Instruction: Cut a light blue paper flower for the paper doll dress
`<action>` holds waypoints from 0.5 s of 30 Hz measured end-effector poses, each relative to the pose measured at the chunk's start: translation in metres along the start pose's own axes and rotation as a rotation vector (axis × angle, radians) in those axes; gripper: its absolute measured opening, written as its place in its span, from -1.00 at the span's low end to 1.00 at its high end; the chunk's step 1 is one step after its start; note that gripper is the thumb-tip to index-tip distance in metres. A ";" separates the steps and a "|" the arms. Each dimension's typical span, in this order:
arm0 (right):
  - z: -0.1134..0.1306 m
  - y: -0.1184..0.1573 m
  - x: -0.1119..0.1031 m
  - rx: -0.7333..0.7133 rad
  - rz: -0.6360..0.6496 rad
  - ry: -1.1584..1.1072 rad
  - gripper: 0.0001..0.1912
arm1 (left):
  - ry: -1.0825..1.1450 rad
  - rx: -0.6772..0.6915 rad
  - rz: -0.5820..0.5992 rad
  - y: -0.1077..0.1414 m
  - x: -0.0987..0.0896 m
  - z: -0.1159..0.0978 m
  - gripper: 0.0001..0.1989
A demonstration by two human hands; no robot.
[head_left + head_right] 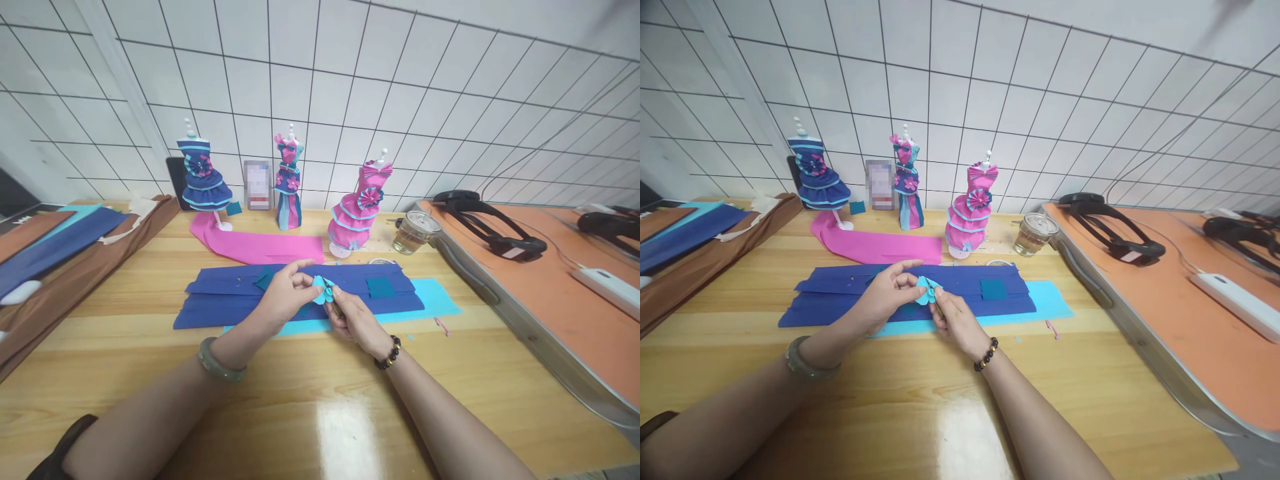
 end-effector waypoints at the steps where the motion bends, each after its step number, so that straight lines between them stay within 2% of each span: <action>1: 0.000 0.000 0.000 -0.001 -0.001 0.000 -0.56 | 0.011 -0.004 -0.001 0.000 0.000 0.000 -0.46; 15: -0.007 0.000 -0.003 0.048 -0.047 -0.055 -0.53 | 0.039 0.018 -0.021 0.003 0.003 -0.003 -0.45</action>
Point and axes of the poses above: each hand's wrist, its own y-axis away from the middle knuckle, its own x-axis out of the palm, z = x × y, the point moved 9 cm from there along -y, towards the middle knuckle, and after that the axes turned 6 degrees about -x, right-handed, at the moved point
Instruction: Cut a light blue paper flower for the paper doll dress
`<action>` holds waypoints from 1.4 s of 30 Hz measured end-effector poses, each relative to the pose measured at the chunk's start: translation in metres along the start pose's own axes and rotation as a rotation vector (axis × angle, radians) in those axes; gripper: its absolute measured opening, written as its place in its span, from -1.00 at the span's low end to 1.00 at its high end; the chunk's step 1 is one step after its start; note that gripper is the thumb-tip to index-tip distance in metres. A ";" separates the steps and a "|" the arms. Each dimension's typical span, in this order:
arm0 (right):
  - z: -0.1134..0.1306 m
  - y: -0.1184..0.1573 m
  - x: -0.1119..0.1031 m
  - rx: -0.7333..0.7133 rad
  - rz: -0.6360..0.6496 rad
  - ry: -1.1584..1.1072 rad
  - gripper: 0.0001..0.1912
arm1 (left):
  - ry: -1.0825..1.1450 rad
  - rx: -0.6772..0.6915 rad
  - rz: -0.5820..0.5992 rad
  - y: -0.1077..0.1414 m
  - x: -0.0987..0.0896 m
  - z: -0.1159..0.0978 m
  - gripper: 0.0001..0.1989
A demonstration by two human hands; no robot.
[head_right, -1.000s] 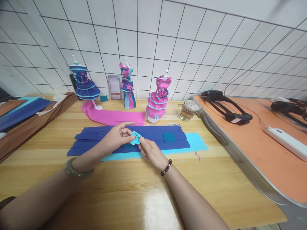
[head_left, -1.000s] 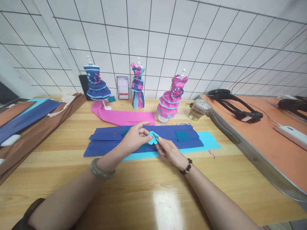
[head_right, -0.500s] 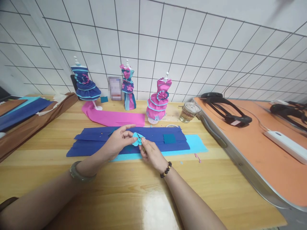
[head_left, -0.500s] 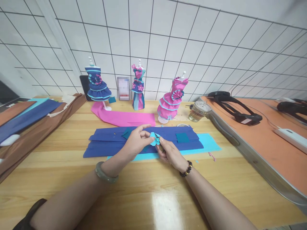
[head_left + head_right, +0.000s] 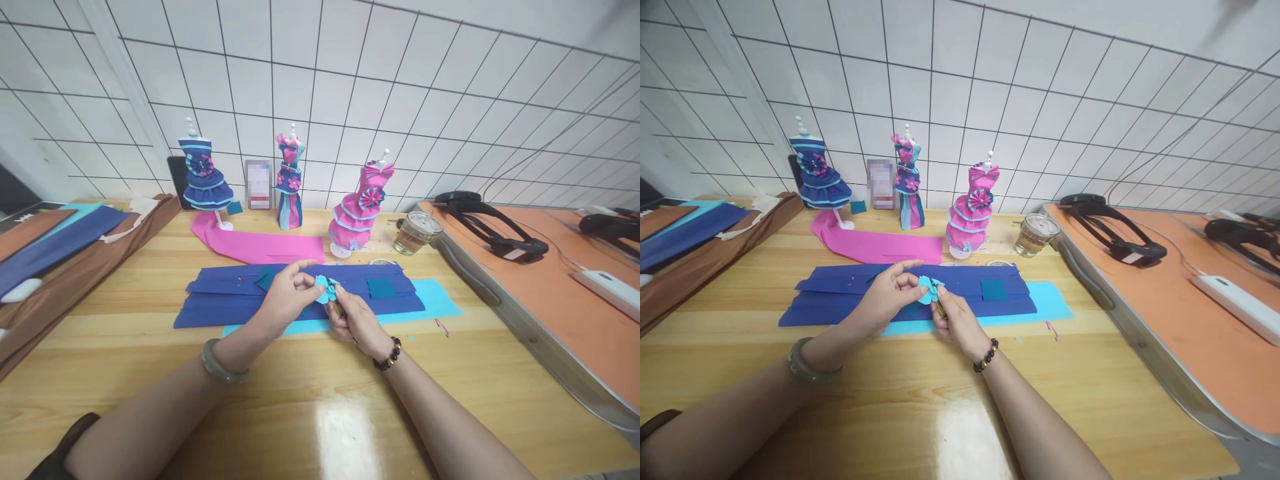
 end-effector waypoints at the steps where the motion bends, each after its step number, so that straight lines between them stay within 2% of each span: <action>1: 0.000 0.000 0.000 0.002 -0.004 -0.011 -0.53 | -0.004 0.002 -0.006 0.000 0.000 0.000 -0.46; 22: 0.003 0.000 0.000 -0.023 -0.008 -0.005 -0.53 | 0.015 -0.010 -0.046 -0.001 -0.004 0.000 -0.40; 28: 0.004 -0.001 0.002 -0.028 0.010 -0.013 -0.52 | 0.007 0.013 -0.005 -0.001 -0.002 -0.001 -0.43; 42: 0.002 -0.001 0.000 -0.020 -0.020 -0.020 -0.51 | 0.007 -0.005 -0.017 -0.002 -0.002 0.005 -0.43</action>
Point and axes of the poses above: each hand's wrist, its own y-axis away from the middle knuckle, its own x-axis out of the palm, z = x × y, the point moved 9 cm from there along -y, towards the middle knuckle, and after that the axes turned 6 degrees about -x, right-handed, at the moved point
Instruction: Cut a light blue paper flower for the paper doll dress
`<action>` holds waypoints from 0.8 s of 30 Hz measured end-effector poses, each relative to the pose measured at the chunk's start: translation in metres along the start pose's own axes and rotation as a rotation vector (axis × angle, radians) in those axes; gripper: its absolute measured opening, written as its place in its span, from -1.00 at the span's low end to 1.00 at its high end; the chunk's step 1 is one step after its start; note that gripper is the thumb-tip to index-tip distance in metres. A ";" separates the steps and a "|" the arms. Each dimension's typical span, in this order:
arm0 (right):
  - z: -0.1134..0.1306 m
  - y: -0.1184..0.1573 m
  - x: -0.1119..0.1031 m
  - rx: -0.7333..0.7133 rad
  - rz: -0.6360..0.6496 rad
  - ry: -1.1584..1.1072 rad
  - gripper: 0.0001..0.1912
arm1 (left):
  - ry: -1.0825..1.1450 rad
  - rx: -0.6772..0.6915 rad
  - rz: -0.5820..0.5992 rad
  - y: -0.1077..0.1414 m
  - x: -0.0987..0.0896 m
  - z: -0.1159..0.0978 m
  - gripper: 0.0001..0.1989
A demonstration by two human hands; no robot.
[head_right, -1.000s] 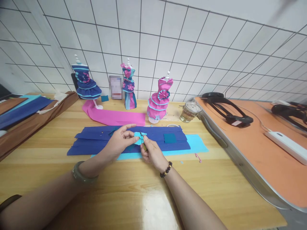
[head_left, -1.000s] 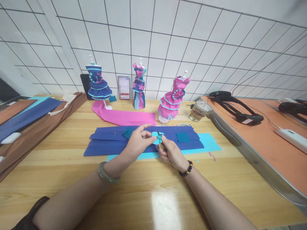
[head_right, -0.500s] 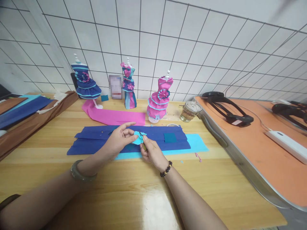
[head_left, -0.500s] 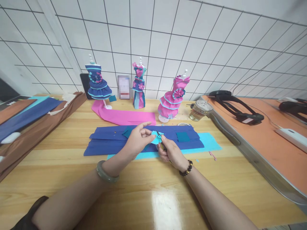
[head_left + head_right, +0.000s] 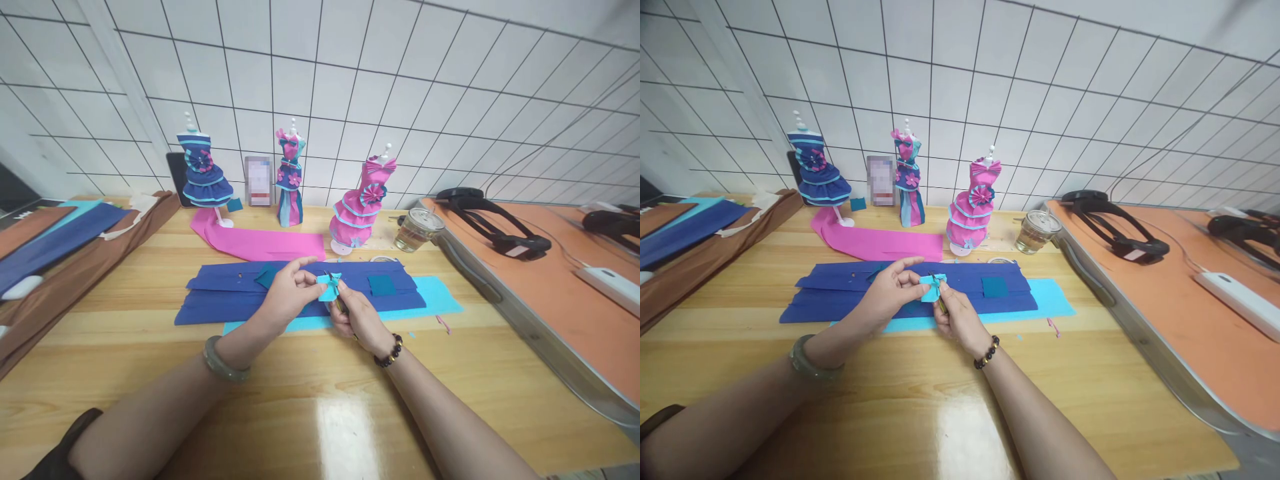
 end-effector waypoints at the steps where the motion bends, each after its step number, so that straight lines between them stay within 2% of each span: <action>1: 0.000 0.000 0.000 -0.003 0.001 -0.004 -0.51 | 0.003 -0.002 0.001 0.000 0.000 0.001 -0.44; 24: 0.002 0.001 0.002 -0.014 0.005 -0.023 -0.47 | 0.034 -0.022 0.018 0.001 0.001 0.004 -0.45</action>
Point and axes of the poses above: each hand's wrist, its own y-axis away from the middle knuckle, its own x-axis out of the palm, z = x × y, the point moved 9 cm from there along -y, towards the middle knuckle, and after that the axes turned 6 degrees about -x, right-handed, at the moved point
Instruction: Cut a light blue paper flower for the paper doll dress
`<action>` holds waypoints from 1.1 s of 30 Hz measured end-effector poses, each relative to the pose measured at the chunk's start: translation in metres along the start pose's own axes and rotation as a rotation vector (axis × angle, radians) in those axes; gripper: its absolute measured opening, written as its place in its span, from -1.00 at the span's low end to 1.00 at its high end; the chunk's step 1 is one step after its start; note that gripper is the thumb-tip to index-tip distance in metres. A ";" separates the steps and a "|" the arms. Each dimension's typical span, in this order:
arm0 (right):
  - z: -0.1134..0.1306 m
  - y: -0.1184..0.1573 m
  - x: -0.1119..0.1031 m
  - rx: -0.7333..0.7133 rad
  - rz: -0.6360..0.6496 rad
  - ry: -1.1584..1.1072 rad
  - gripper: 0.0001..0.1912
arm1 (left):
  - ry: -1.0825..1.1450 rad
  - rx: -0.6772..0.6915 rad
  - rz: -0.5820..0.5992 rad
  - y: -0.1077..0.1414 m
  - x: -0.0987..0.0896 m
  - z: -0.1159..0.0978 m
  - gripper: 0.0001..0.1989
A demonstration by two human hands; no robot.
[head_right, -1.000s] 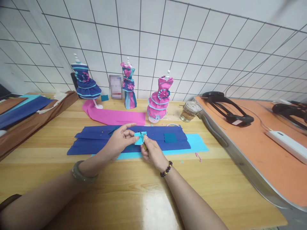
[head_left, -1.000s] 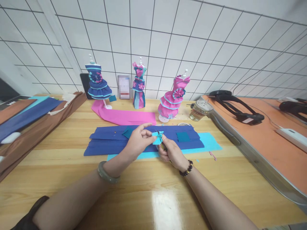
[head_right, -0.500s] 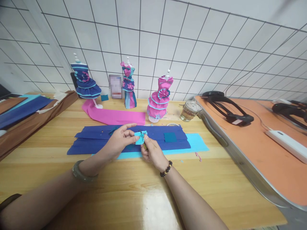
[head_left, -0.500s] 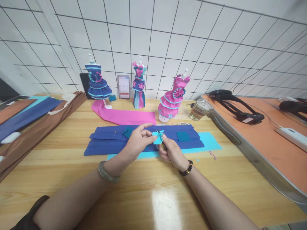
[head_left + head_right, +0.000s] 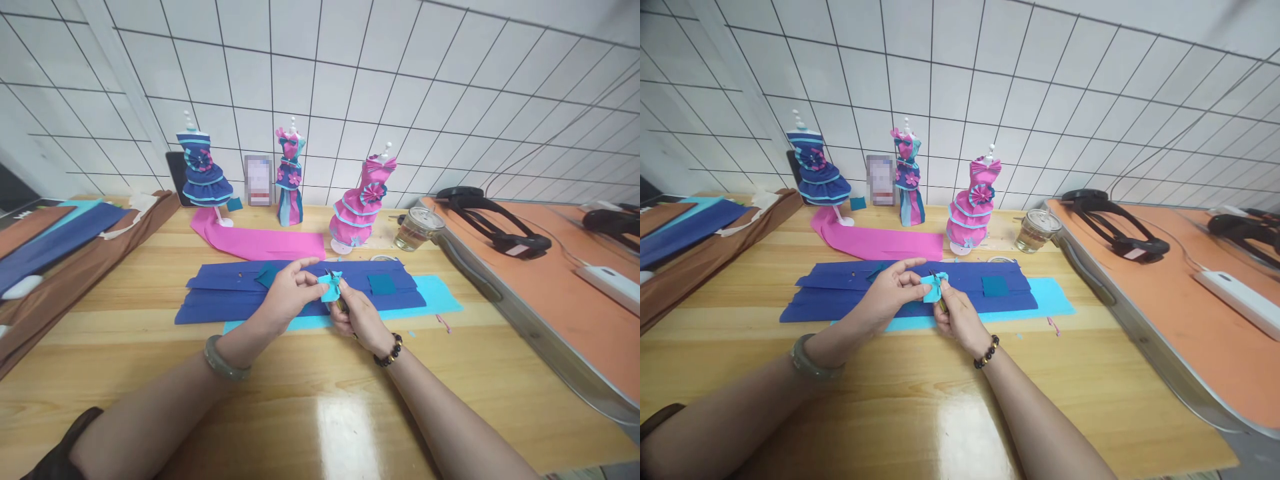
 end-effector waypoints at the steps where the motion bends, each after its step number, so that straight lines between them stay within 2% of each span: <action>1: -0.001 0.000 0.000 0.002 0.004 0.000 -0.47 | -0.002 0.000 -0.003 0.000 0.000 0.001 -0.45; 33: 0.000 -0.001 -0.002 -0.010 -0.020 0.024 -0.45 | 0.033 -0.039 0.005 0.001 0.003 0.008 -0.51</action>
Point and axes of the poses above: each hand's wrist, its own y-axis away from the middle knuckle, its own x-axis out of the palm, z = x × y, the point moved 9 cm from there along -y, towards the middle knuckle, and after that the axes turned 6 degrees about -x, right-handed, at the moved point
